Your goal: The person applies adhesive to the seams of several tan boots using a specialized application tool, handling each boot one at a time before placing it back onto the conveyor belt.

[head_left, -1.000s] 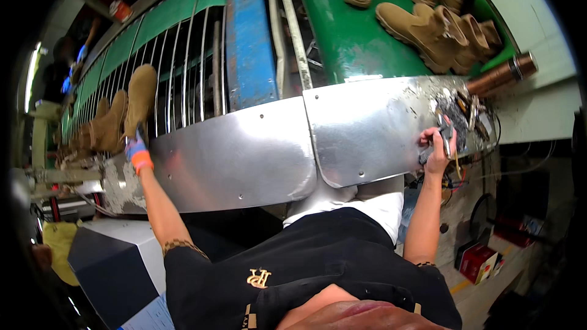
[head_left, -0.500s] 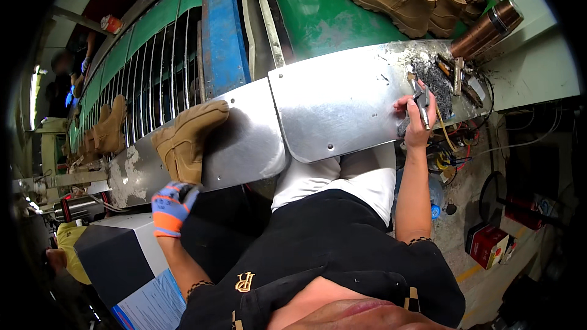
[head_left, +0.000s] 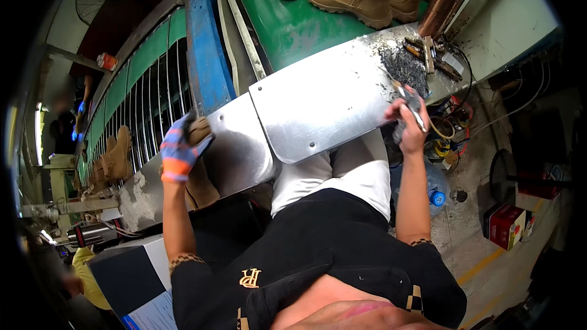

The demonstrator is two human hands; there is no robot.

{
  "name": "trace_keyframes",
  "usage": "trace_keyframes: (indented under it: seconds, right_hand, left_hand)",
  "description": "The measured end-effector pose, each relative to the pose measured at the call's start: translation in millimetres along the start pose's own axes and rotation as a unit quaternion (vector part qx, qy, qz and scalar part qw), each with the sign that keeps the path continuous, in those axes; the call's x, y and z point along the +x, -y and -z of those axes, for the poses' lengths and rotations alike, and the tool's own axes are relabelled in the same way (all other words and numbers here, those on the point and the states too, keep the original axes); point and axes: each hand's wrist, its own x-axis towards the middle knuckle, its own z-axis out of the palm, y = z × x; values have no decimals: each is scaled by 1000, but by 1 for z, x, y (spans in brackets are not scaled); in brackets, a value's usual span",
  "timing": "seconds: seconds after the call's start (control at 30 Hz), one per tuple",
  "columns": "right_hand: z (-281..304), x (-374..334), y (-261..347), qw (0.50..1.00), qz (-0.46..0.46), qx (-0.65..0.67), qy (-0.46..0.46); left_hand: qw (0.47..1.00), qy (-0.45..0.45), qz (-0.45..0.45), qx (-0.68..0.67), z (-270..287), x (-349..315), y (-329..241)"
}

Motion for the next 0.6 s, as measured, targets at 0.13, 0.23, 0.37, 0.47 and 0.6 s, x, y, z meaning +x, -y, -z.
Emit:
trace_keyframes:
  seconds: [0.13,0.23,0.37,0.47,0.6]
  right_hand:
    - [24,-5,16,996,55,-67,-13]
    - [24,3,15,987,56,-140,-48]
    - [-1,-23,-3,982,48,-178,-35]
    - [-55,-52,16,992,-38,-83,84]
    - [-122,-66,36,968,-38,-22,249]
  left_hand:
    - [953,-266,32,-141,54,-31,-24]
    - [882,-381,23,-276,56,-44,-12]
    - [904,-248,-40,-346,17,-10,-19]
    - [892,-165,-61,-417,36,20,-45]
    - [902,-106,-115,-404,33,49,-57]
